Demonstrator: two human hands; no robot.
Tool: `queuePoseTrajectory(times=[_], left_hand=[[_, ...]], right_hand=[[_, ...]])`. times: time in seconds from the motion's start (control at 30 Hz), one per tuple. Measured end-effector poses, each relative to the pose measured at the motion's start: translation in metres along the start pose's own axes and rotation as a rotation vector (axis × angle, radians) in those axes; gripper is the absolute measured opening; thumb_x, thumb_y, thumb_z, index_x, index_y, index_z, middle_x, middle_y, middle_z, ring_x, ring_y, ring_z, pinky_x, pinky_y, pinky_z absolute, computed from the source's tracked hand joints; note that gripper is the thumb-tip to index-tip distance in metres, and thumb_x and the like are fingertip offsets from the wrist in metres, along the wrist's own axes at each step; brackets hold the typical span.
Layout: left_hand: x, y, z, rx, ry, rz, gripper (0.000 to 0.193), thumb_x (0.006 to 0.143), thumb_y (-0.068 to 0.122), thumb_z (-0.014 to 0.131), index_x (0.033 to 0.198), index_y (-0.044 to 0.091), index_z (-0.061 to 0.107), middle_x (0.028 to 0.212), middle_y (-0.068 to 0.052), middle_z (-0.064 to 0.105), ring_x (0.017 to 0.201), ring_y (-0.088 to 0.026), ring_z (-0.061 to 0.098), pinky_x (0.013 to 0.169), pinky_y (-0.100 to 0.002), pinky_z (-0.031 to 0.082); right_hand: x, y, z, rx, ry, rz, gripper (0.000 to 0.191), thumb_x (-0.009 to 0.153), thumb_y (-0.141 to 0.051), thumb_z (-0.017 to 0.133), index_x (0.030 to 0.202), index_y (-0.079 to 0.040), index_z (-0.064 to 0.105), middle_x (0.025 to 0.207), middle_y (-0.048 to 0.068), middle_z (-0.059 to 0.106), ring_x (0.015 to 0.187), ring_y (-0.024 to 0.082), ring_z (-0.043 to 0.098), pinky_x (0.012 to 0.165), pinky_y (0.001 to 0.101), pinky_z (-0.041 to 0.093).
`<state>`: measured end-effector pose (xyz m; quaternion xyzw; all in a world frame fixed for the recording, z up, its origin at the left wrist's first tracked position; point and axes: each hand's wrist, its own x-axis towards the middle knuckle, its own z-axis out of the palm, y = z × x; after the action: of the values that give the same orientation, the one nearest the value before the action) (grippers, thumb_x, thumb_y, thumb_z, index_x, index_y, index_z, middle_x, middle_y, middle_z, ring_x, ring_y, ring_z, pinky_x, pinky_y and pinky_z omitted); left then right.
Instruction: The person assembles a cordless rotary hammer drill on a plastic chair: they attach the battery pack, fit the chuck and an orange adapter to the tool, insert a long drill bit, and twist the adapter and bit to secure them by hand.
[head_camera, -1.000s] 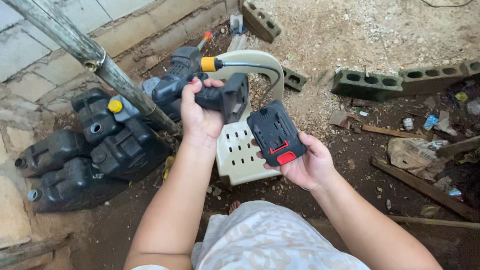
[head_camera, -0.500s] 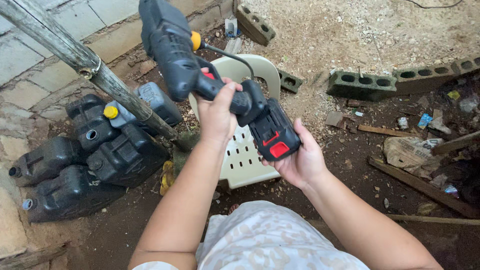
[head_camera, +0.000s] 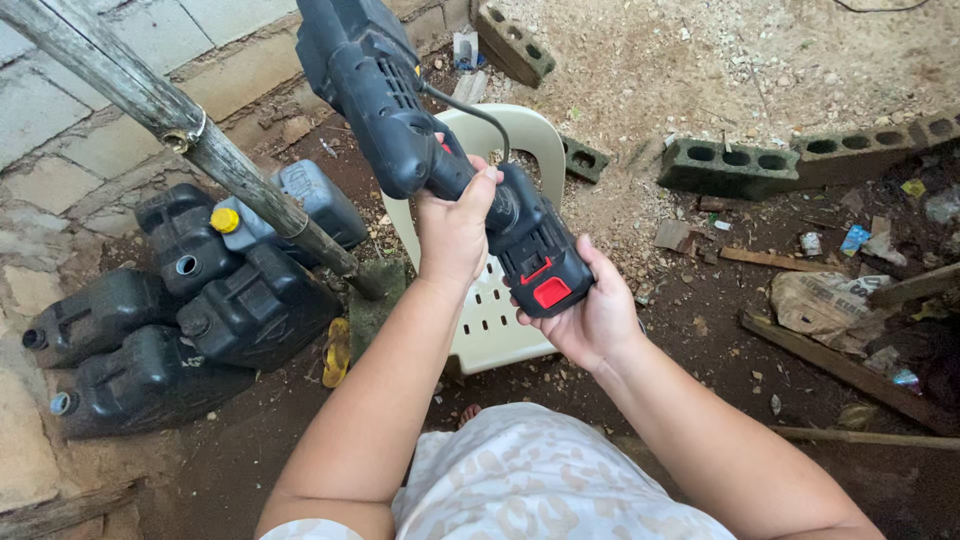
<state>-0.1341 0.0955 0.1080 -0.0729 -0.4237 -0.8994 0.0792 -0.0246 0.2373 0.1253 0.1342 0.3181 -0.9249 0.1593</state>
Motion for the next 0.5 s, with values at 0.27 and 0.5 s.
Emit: queuePoseTrajectory(times=[0.27,0.5], left_hand=[[0.001,-0.003,0.000,0.039,0.074,0.003,0.061,0.090,-0.008,0.065,0.144,0.006,0.040,0.102,-0.008,0.063,0.092,-0.019,0.067,0.091,-0.038,0.057],[-0.009,0.000,-0.010,-0.060,0.078,-0.108,0.058,0.087,-0.009,0.065,0.136,0.010,0.039,0.098,-0.008,0.062,0.083,-0.019,0.066,0.083,-0.038,0.057]], right_hand=[[0.007,0.012,0.002,0.046,0.017,-0.053,0.057,0.105,-0.050,0.033,0.127,-0.004,0.059,0.104,0.018,0.071,0.082,0.031,0.070,0.062,0.0452,0.056],[0.022,0.031,-0.002,0.085,-0.012,-0.105,0.056,0.106,-0.051,0.034,0.124,-0.004,0.060,0.103,0.015,0.070,0.083,0.029,0.068,0.064,0.0463,0.054]])
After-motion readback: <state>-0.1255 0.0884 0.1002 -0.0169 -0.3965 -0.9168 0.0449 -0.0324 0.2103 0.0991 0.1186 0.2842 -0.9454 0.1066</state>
